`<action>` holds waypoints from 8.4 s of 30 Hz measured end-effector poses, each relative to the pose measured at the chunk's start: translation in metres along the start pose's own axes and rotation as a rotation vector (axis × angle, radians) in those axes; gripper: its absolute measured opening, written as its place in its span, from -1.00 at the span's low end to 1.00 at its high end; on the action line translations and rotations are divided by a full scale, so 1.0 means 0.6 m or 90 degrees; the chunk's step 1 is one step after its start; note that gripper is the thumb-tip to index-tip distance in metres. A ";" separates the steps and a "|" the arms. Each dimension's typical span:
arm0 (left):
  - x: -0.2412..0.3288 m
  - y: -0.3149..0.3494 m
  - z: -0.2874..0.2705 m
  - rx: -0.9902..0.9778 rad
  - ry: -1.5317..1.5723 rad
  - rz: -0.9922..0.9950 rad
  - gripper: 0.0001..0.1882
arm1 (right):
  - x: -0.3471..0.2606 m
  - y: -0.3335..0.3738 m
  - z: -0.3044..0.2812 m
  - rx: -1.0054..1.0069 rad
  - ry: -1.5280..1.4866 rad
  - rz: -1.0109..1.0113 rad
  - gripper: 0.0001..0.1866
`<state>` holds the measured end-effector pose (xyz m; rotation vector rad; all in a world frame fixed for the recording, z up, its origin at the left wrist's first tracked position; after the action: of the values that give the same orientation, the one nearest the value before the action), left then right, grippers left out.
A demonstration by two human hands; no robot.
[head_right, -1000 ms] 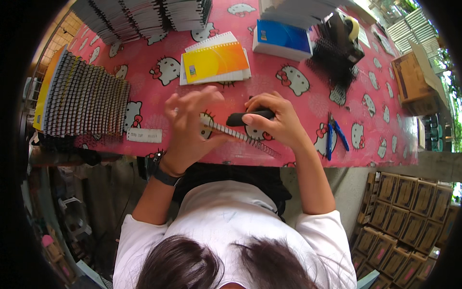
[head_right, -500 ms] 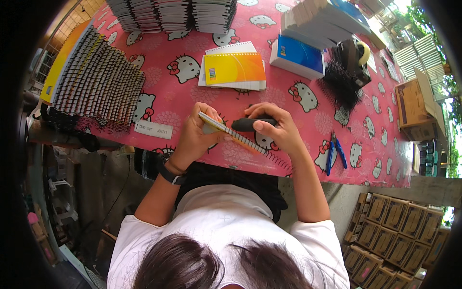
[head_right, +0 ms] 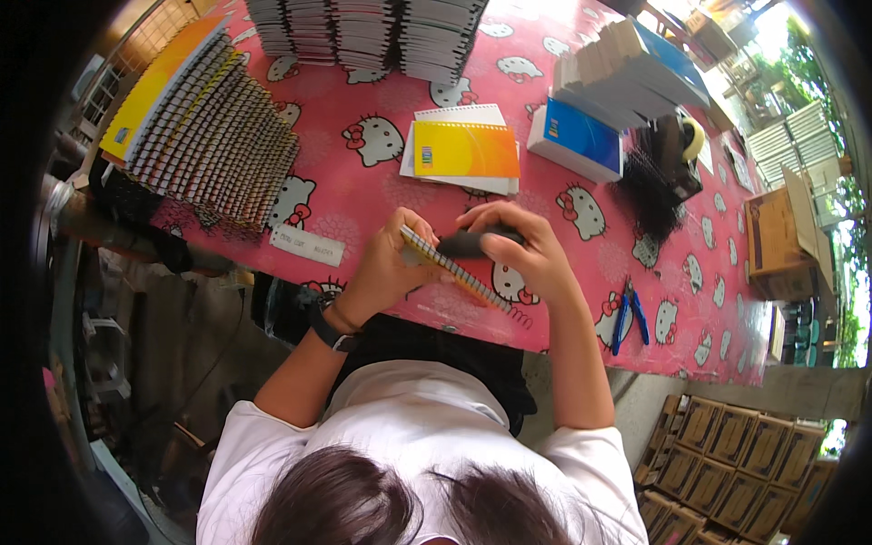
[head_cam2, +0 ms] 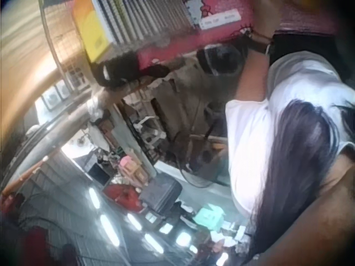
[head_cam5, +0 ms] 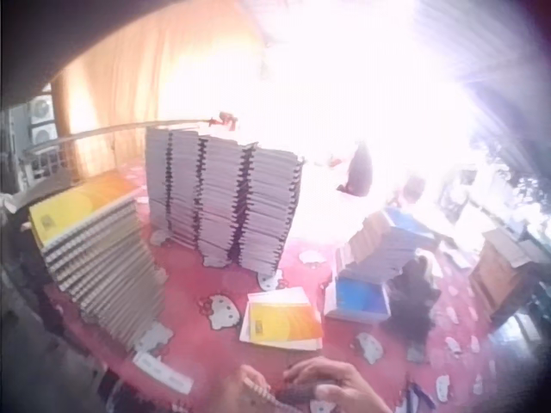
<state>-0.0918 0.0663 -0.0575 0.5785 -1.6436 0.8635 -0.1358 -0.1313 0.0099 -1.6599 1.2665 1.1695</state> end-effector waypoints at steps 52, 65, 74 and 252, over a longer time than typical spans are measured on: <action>0.186 0.034 -0.088 0.051 -0.033 0.112 -0.83 | -0.147 -0.028 0.107 0.133 0.072 -0.290 -0.69; 0.198 0.082 -0.141 0.136 -0.023 0.043 -0.72 | -0.186 -0.062 0.145 0.075 0.217 -0.388 -0.81; 0.328 0.068 -0.252 0.414 -0.034 0.267 -0.37 | -0.364 -0.242 0.136 0.173 -0.225 -0.489 -0.85; 0.109 -0.019 0.056 -0.067 -0.595 0.224 -0.73 | 0.081 0.098 -0.060 0.410 0.475 0.103 -0.36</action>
<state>-0.1194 0.0374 0.0052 0.6773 -2.6834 0.7871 -0.1798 -0.1940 -0.0262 -1.5288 1.9922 0.1185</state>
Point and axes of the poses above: each hand's wrist, its own y-axis away from the middle knuckle, its own z-axis out of the palm, x = y × z, the point moved 1 cm from there along -y, towards the middle knuckle, and after that the axes turned 6 degrees about -x, right-handed, at the moved point
